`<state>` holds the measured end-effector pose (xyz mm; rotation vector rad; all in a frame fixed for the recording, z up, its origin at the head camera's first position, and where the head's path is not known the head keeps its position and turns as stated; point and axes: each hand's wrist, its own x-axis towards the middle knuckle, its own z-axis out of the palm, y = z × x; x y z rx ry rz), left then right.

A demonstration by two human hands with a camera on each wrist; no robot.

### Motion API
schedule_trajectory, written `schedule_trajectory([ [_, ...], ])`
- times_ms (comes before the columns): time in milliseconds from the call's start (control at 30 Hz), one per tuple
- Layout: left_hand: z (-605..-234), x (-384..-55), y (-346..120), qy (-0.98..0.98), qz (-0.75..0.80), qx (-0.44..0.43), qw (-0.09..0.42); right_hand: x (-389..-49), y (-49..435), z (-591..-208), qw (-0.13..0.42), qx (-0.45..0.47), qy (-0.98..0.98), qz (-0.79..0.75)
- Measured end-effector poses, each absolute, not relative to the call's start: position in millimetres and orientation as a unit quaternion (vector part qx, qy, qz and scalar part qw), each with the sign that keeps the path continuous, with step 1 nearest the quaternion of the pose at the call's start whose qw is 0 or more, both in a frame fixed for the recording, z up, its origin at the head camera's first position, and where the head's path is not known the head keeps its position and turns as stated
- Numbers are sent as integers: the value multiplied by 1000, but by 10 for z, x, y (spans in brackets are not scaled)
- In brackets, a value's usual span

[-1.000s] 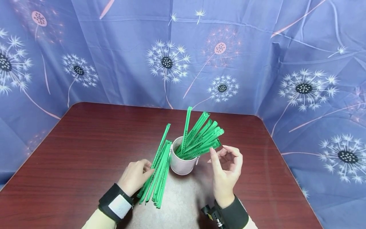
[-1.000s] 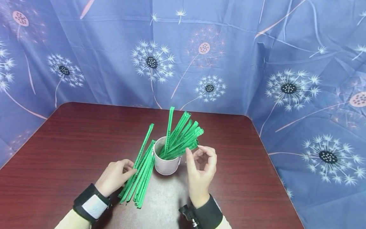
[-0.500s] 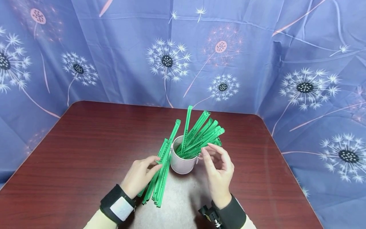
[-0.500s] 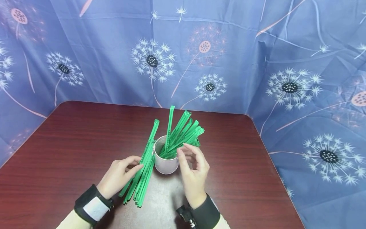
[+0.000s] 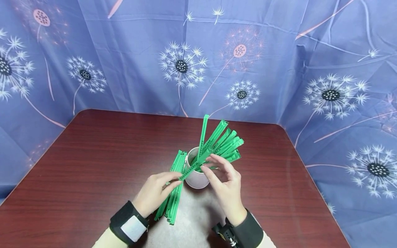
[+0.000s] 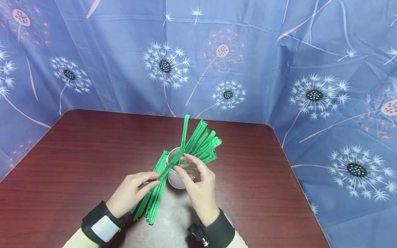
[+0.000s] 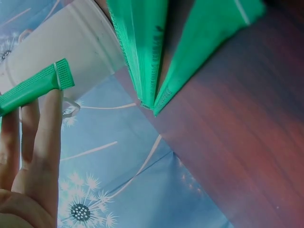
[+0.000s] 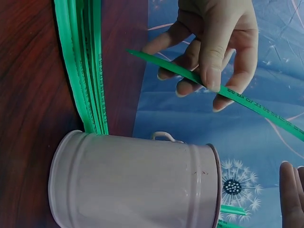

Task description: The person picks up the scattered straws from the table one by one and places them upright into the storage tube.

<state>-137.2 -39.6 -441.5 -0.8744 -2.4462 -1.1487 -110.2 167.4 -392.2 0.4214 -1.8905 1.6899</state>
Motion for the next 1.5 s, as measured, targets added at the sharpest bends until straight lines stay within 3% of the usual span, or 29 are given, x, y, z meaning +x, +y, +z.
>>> schedule_trajectory([
  [300, -4429, -1372, -385, -841, -393, -330, 168, -1124, 1667, -3955, 288, 216, -663, 656],
  [667, -4414, -1391, -396, -848, -373, -330, 180, -1156, 1657, -3918, 306, 212, -694, 617],
  [1200, -4386, -1406, -470, -922, -317, -216, 55, -1190, 1757, -3906, 312, 162, -652, 672],
  [1500, -4454, -1379, -551, -952, -251, -175, 16, -1248, 1869, -3864, 362, 103, -614, 694],
])
